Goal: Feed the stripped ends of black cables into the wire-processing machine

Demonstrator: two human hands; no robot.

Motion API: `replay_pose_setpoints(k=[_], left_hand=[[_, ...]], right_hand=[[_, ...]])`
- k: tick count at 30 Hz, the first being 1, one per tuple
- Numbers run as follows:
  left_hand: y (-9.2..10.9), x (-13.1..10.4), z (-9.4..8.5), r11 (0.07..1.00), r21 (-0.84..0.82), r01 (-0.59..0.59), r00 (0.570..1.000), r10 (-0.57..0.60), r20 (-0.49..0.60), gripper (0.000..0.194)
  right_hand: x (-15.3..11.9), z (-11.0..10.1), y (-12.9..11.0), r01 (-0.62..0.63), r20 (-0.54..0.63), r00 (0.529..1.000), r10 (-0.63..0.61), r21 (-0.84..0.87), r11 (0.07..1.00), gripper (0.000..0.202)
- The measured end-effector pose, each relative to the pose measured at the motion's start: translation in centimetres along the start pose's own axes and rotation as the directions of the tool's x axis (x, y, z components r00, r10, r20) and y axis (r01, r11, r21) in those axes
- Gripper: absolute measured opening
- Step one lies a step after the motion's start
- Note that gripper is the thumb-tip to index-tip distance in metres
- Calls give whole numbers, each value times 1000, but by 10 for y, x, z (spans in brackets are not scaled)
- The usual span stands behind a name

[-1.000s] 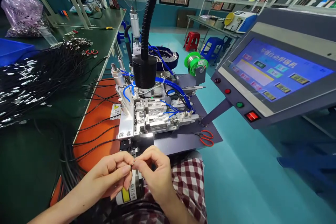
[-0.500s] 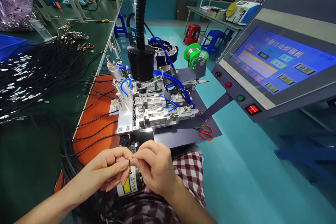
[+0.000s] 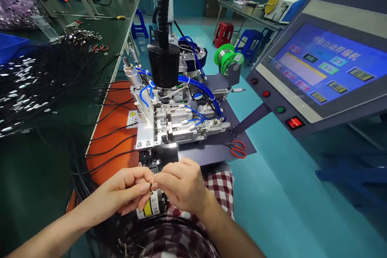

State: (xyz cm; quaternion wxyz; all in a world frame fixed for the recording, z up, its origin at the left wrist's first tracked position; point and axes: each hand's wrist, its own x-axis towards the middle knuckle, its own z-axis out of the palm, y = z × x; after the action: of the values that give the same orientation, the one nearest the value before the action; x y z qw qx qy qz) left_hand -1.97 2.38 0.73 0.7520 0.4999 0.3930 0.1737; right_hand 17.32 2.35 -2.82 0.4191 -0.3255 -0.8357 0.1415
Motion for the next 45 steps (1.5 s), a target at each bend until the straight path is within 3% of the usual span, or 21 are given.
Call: replay_pose_setpoints(k=[4,7,8,10,12,14,20,26,31,33,35,40,42,45], left_hand=[[2,0,3,1000,-6,-5,999,5,-50,20],[3,0,7,1000,2,-16,991,16,-135,19],[3,1,8,1000,6,-21,987,22,-162,19],[3,1,11,1000,15,-27,978,29,-206,18],[2,2,12,999,28,-23,972,29,-233,18],[1,3,13,999,45,-20,970,30,-243,17],[2,2,14,997,74,-33,970,50,-240,17],[-2,1,13,996,60,-61,969,74,-234,17],[-2,2,14,993,76,-87,967,102,-235,15],[-2,2,14,985,140,-103,960,136,-247,13],[-3,1,15,963,240,-121,947,185,-264,12],[-8,-4,17,838,527,-140,886,344,-311,11],[-9,-6,19,802,585,-120,862,377,-340,10],[-10,-7,21,774,628,-75,849,380,-367,10]], right_hand=[[-5,5,1,-83,-21,996,84,44,996,43],[-10,7,-3,-311,-21,945,327,260,914,45],[-11,8,-5,-416,-2,894,448,369,831,40],[-12,10,-12,-573,94,754,650,579,581,25],[-11,12,-18,-612,211,654,727,713,343,18],[-9,14,-23,-596,276,629,727,771,224,19],[-6,19,-22,-572,299,602,740,808,139,21],[-12,29,-18,-513,425,575,699,853,-97,24],[-11,29,-21,-504,499,530,686,835,-219,22],[-11,26,-19,-524,509,534,675,826,-208,21],[-9,19,-18,-569,480,555,679,815,-112,21],[1,-3,-20,-720,326,619,715,600,350,14],[5,-10,-25,-714,222,681,698,412,565,13],[8,-11,-36,-560,42,829,558,48,827,16]])
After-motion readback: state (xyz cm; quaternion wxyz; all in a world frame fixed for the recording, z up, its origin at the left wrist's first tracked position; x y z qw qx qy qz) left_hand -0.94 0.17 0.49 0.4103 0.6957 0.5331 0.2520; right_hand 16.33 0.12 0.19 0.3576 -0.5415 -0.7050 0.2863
